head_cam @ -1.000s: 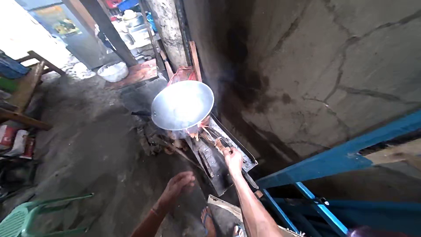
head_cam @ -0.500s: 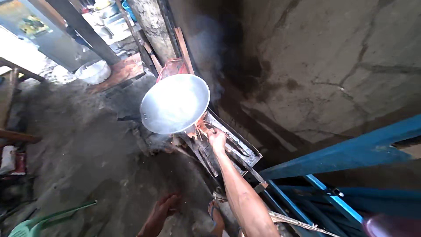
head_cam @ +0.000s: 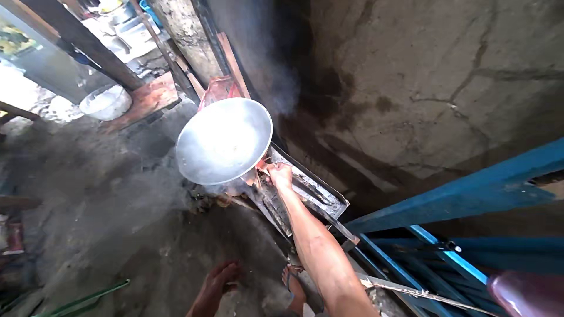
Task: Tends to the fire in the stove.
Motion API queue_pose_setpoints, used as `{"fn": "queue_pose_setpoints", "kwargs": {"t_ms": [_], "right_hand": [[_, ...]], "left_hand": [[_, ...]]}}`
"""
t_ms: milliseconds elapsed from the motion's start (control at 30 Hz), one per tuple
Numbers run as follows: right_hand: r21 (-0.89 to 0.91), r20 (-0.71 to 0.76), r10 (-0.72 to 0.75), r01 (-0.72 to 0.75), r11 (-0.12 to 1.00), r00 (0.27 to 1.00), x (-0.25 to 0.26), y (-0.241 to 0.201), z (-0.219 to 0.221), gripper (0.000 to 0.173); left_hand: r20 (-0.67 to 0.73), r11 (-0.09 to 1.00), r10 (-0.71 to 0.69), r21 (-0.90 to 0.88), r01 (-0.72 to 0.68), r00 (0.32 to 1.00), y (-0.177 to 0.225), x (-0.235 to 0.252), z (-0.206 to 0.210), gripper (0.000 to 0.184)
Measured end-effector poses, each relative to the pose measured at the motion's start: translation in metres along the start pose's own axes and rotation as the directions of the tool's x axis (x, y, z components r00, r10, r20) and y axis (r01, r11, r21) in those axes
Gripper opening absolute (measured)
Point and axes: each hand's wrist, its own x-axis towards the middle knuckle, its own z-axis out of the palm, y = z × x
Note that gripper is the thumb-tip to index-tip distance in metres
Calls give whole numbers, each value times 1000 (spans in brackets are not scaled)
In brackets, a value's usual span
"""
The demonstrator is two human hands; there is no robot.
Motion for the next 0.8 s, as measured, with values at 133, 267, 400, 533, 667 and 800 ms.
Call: {"fn": "queue_pose_setpoints", "kwargs": {"t_ms": [133, 267, 400, 533, 667, 800], "right_hand": [[-165, -11, -25, 23, 986, 1000, 13, -5, 15, 28], [-302, -20, -64, 55, 952, 998, 19, -14, 23, 29], [-398, 25, -142, 140, 907, 990, 10, -17, 17, 29], [-447, 37, -223, 216, 868, 974, -2, -11, 9, 29], [-505, -12, -244, 205, 838, 970, 3, -3, 13, 28], [-482, -53, -218, 166, 860, 974, 10, -2, 17, 30]], "left_hand": [[-1, 1000, -2, 2, 2, 1000, -1, 2, -4, 35], [-20, 1000, -25, 1, 25, 999, -4, -1, -9, 33], [-33, 999, -42, 5, 43, 999, -9, -2, -15, 35], [-30, 998, -68, 0, 68, 997, -16, -2, -16, 37], [-19, 998, -70, -10, 70, 997, -21, 1, -15, 37], [-31, 998, -67, 2, 67, 997, -25, 4, -17, 36]]}}
